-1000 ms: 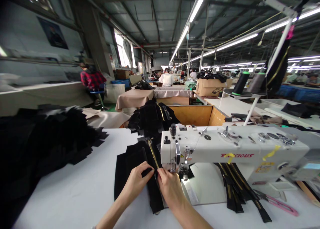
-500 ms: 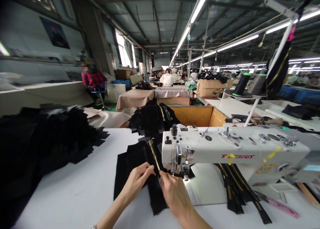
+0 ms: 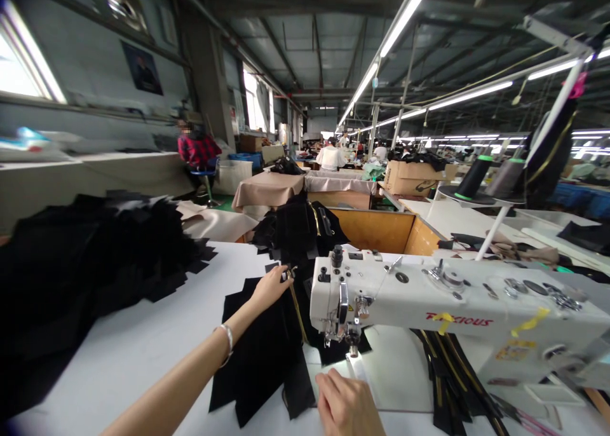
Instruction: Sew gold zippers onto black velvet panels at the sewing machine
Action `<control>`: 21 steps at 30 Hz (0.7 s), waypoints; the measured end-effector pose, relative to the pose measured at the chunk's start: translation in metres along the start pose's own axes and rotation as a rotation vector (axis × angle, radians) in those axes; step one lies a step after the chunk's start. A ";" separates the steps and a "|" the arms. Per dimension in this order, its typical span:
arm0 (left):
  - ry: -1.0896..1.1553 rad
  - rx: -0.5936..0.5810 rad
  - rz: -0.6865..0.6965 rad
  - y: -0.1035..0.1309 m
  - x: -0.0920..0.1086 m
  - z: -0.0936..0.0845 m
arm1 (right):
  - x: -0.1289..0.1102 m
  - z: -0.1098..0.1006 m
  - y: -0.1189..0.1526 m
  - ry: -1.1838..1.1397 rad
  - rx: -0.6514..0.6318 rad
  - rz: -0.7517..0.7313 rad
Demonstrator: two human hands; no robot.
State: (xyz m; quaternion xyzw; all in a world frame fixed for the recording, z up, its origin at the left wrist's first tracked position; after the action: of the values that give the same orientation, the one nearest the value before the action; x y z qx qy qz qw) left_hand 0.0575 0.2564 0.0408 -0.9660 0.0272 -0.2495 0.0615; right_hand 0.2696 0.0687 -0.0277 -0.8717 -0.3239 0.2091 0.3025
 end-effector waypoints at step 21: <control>-0.120 0.193 0.204 -0.034 0.058 -0.059 | 0.005 0.003 -0.003 -0.020 0.108 -0.037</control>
State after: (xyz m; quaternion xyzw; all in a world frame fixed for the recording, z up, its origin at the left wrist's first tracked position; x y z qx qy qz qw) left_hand 0.0803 0.2795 0.1241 -0.9610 0.0975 -0.1854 0.1807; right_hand 0.2700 0.0749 -0.0281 -0.8459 -0.3311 0.2295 0.3495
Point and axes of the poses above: each hand's wrist, its own y-axis away from the middle knuckle, its own z-axis out of the palm, x = y × z, the point moved 3 cm from there along -y, towards the middle knuckle, and after that the axes turned 4 degrees about -y, right-handed, at the moved point
